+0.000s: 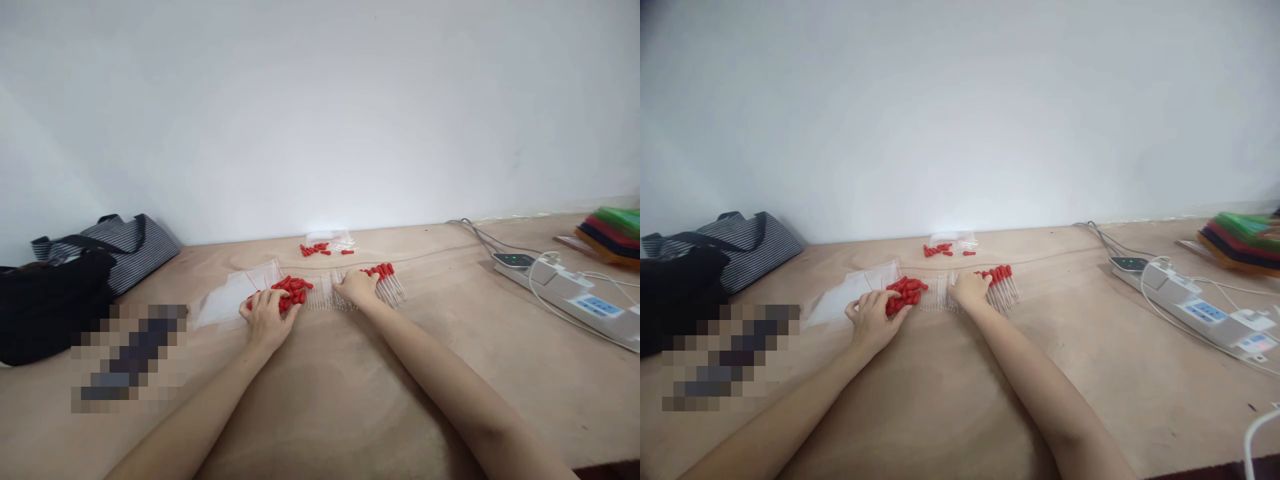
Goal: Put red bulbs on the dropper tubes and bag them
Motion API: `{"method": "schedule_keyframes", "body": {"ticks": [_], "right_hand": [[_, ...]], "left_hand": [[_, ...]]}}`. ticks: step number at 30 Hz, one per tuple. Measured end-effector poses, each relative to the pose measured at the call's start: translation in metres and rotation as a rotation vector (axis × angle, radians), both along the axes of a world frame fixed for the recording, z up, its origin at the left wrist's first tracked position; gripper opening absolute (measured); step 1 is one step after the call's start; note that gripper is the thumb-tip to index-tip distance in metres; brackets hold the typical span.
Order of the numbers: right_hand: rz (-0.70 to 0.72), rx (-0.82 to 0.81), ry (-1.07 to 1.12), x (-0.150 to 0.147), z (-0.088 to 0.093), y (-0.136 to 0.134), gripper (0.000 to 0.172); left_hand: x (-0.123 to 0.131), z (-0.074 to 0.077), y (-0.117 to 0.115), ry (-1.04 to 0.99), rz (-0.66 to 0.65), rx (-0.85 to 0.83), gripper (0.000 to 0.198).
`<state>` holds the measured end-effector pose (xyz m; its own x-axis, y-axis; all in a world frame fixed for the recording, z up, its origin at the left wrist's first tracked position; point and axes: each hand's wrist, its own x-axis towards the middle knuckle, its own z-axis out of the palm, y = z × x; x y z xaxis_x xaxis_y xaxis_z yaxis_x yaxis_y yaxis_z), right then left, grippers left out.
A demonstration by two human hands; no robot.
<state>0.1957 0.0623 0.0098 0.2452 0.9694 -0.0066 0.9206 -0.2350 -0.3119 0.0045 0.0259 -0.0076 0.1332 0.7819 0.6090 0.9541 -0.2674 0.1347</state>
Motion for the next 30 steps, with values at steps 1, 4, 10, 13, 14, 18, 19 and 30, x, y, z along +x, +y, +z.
{"method": "schedule_keyframes", "body": {"ticks": [1, 4, 10, 13, 14, 18, 19, 30], "right_hand": [[-0.001, -0.002, 0.002, 0.000, 0.000, 0.001, 0.032], [0.007, -0.005, 0.007, -0.001, 0.000, 0.002, 0.030], [0.101, 0.038, 0.046, 0.007, 0.007, -0.007, 0.029], [0.161, 0.105, 0.066, 0.016, 0.006, -0.022, 0.026], [0.186, 0.149, 0.067, 0.021, 0.004, -0.028, 0.024], [0.339, 0.353, 0.019, 0.038, -0.008, -0.056, 0.021], [0.370, 0.376, -0.001, 0.042, -0.012, -0.062, 0.020], [0.594, 0.518, -0.082, 0.050, -0.027, -0.090, 0.021]], "left_hand": [[-0.002, 0.000, 0.002, 0.013, -0.002, -0.008, 0.022], [-0.004, -0.002, 0.005, 0.034, -0.018, -0.009, 0.021], [0.001, 0.005, 0.018, 0.050, -0.114, 0.000, 0.019], [0.009, 0.014, 0.030, 0.121, -0.214, -0.065, 0.019], [0.012, 0.017, 0.035, 0.152, -0.241, -0.098, 0.021], [0.023, 0.021, 0.052, 0.240, -0.335, -0.215, 0.032], [0.025, 0.020, 0.055, 0.244, -0.347, -0.230, 0.032], [0.030, 0.033, 0.045, 0.051, -0.374, -0.188, 0.008]]}}
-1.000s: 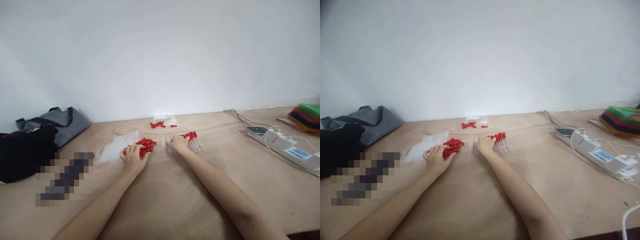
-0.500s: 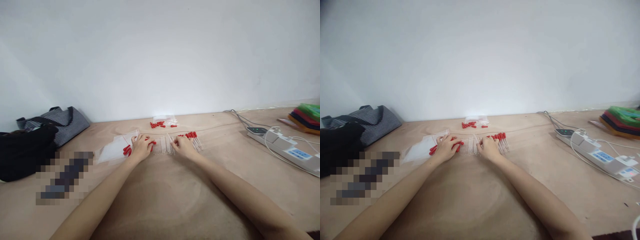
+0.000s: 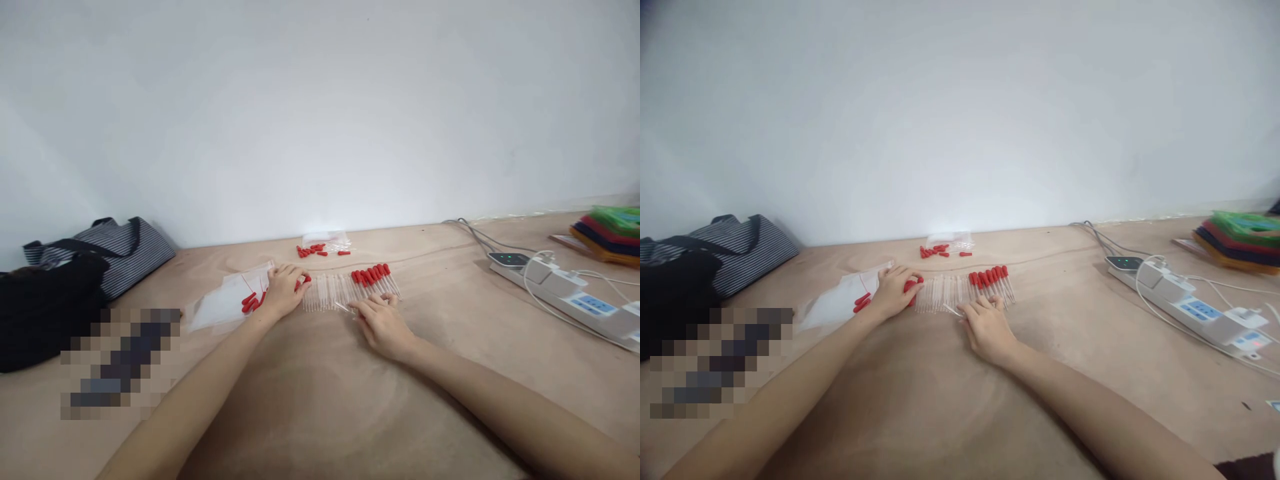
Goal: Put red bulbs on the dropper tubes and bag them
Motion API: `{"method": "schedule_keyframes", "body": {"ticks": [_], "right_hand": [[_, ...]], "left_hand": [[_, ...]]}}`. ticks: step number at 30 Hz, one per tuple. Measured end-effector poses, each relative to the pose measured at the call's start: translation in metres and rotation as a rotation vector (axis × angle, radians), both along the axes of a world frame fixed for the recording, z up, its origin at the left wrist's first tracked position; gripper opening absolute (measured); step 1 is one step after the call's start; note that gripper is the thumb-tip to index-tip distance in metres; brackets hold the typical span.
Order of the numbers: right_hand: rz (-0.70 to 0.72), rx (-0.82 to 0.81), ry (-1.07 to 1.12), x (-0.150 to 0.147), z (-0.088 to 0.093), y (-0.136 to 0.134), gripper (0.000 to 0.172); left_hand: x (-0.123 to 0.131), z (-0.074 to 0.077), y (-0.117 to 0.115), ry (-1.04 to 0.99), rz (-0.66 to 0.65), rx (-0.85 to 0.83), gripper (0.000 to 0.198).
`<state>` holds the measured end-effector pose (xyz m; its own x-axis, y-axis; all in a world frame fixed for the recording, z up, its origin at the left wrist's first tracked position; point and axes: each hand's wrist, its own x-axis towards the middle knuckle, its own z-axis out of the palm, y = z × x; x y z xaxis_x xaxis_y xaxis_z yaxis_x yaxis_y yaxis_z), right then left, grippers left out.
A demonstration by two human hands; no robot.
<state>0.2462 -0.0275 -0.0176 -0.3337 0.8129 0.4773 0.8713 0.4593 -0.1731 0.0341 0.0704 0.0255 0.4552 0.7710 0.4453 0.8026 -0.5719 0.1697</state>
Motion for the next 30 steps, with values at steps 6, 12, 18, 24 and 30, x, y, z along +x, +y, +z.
{"method": "schedule_keyframes", "body": {"ticks": [6, 12, 18, 24, 30], "right_hand": [[-0.021, 0.020, -0.026, 0.000, -0.002, 0.002, 0.020], [-0.039, 0.033, -0.028, -0.003, 0.000, 0.001, 0.017], [0.013, 0.043, 0.010, -0.006, -0.005, 0.003, 0.014], [0.104, 0.051, 0.088, -0.009, -0.010, 0.003, 0.020], [0.108, 0.048, 0.104, -0.014, -0.010, 0.001, 0.024]], "left_hand": [[-0.007, -0.021, -0.051, -0.488, -0.185, -0.346, 0.011], [-0.018, -0.037, -0.072, -0.305, -0.176, -0.323, 0.010], [-0.016, -0.038, -0.069, -0.158, -0.173, -0.237, 0.022], [-0.012, -0.037, -0.071, -0.105, -0.069, -0.177, 0.015], [-0.012, -0.039, -0.073, -0.149, -0.049, -0.219, 0.014]]}}
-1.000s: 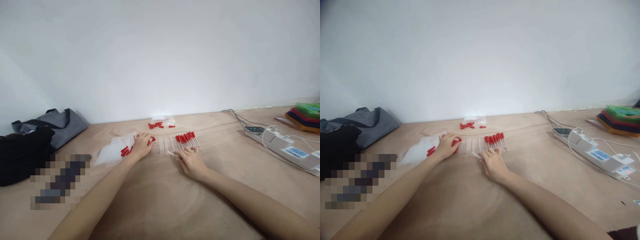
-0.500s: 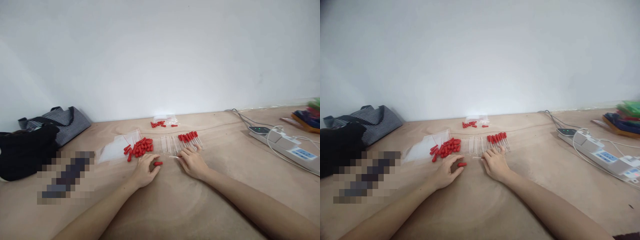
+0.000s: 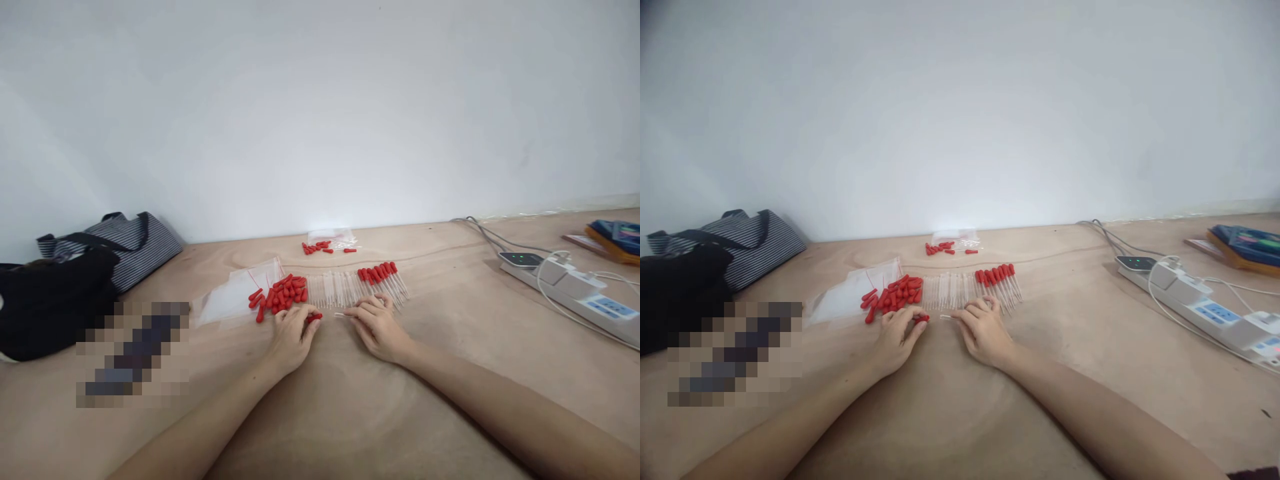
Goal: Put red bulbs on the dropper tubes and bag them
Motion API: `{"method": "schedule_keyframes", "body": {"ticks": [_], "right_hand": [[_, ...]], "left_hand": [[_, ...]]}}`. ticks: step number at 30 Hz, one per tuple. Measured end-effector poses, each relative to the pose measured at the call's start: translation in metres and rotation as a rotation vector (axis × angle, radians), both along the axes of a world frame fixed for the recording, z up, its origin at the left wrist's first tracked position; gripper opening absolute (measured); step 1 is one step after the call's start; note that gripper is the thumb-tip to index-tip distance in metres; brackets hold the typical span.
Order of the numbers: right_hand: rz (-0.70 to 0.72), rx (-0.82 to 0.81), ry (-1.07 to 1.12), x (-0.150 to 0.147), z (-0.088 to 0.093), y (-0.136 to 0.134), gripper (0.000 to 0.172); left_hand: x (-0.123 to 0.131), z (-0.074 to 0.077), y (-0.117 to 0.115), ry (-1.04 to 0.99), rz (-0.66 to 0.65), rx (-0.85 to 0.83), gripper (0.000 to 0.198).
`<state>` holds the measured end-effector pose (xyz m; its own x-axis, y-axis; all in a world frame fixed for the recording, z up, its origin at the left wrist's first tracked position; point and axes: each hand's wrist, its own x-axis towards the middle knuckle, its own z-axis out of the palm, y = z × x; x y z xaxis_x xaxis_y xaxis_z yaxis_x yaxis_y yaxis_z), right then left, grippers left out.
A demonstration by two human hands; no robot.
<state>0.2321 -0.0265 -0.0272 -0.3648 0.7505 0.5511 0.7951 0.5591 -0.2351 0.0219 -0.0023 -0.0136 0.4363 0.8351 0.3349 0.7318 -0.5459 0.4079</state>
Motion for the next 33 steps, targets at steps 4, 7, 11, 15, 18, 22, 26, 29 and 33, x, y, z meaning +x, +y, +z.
{"method": "schedule_keyframes", "body": {"ticks": [4, 7, 11, 15, 18, 22, 26, 29, 33], "right_hand": [[0.002, -0.010, 0.028, -0.004, 0.001, -0.001, 0.021], [0.025, -0.021, 0.050, -0.006, 0.001, -0.001, 0.020], [0.071, -0.037, 0.091, -0.008, 0.002, -0.001, 0.020], [0.076, -0.041, 0.110, -0.008, 0.003, -0.001, 0.019], [0.078, -0.044, 0.119, -0.008, 0.003, -0.002, 0.018], [0.080, -0.045, 0.113, -0.011, 0.003, -0.005, 0.017], [0.091, -0.047, 0.101, -0.014, 0.003, -0.008, 0.017], [0.125, -0.038, 0.107, -0.014, 0.003, -0.008, 0.017], [0.153, -0.013, 0.096, -0.012, 0.004, -0.007, 0.018]], "left_hand": [[0.001, 0.000, -0.001, 0.023, -0.030, -0.005, 0.013], [0.003, 0.002, -0.002, 0.029, -0.037, 0.005, 0.013], [0.005, 0.003, -0.004, 0.029, -0.048, 0.011, 0.013], [0.004, 0.003, -0.004, 0.014, -0.066, 0.040, 0.010], [0.004, 0.003, -0.004, 0.008, -0.078, 0.061, 0.009], [0.004, 0.001, -0.003, -0.009, -0.065, 0.087, 0.009], [0.003, 0.000, -0.003, -0.026, -0.048, 0.129, 0.010], [0.003, 0.000, -0.002, -0.032, -0.059, 0.127, 0.011], [0.002, 0.000, -0.002, -0.046, -0.081, 0.079, 0.011]]}}
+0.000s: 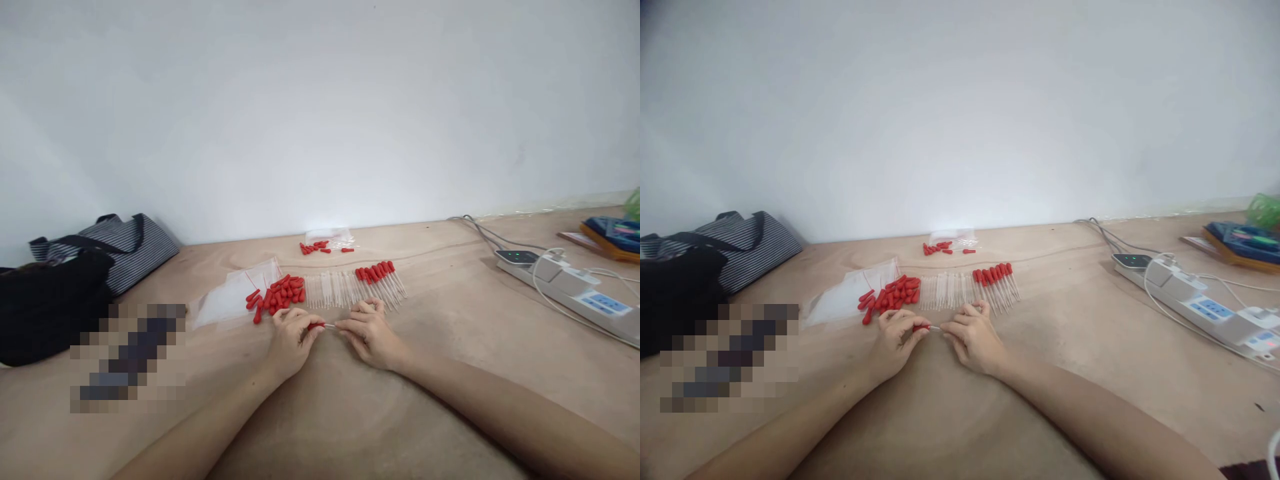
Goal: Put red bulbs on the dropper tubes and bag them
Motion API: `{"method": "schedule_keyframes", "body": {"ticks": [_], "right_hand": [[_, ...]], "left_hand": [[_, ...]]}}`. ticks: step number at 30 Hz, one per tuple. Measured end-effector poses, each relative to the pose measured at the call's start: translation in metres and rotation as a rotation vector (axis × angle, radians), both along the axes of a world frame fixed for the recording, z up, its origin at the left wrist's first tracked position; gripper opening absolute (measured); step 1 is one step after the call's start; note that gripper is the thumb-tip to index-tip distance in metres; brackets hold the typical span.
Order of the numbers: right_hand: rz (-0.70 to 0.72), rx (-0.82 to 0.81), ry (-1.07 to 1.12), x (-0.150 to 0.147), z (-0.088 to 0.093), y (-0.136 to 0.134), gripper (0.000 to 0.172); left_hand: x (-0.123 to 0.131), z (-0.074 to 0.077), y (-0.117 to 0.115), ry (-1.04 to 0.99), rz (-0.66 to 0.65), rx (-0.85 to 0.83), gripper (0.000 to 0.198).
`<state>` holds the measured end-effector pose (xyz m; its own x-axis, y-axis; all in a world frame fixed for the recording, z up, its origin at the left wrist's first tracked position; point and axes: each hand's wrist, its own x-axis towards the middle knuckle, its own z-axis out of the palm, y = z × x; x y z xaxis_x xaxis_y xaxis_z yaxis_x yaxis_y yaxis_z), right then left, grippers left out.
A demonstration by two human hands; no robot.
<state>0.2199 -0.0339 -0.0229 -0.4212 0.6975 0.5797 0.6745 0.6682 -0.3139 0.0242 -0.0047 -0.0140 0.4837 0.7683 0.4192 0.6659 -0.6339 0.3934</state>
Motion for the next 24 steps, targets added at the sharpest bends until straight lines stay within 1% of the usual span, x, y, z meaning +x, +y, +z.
{"method": "schedule_keyframes", "body": {"ticks": [3, 7, 13, 18, 21, 24], "right_hand": [[0.016, 0.044, -0.011, 0.001, 0.000, 0.000, 0.019], [0.031, 0.098, -0.045, 0.001, -0.001, 0.001, 0.021], [0.020, 0.134, -0.065, 0.000, -0.001, 0.002, 0.018], [0.017, 0.162, -0.099, -0.002, -0.001, 0.002, 0.017], [0.019, 0.154, -0.127, -0.003, 0.001, 0.001, 0.017], [0.024, 0.125, -0.134, -0.003, 0.002, 0.002, 0.017]], "left_hand": [[0.000, -0.001, 0.000, -0.006, 0.004, -0.030, 0.011], [0.000, -0.001, -0.001, 0.007, -0.049, -0.026, 0.012], [0.002, -0.001, -0.005, -0.011, -0.070, 0.053, 0.012], [0.005, 0.003, -0.011, -0.045, -0.100, 0.147, 0.010], [0.007, 0.006, -0.014, -0.069, -0.128, 0.190, 0.008], [0.010, 0.007, -0.015, -0.094, -0.129, 0.217, 0.007]]}}
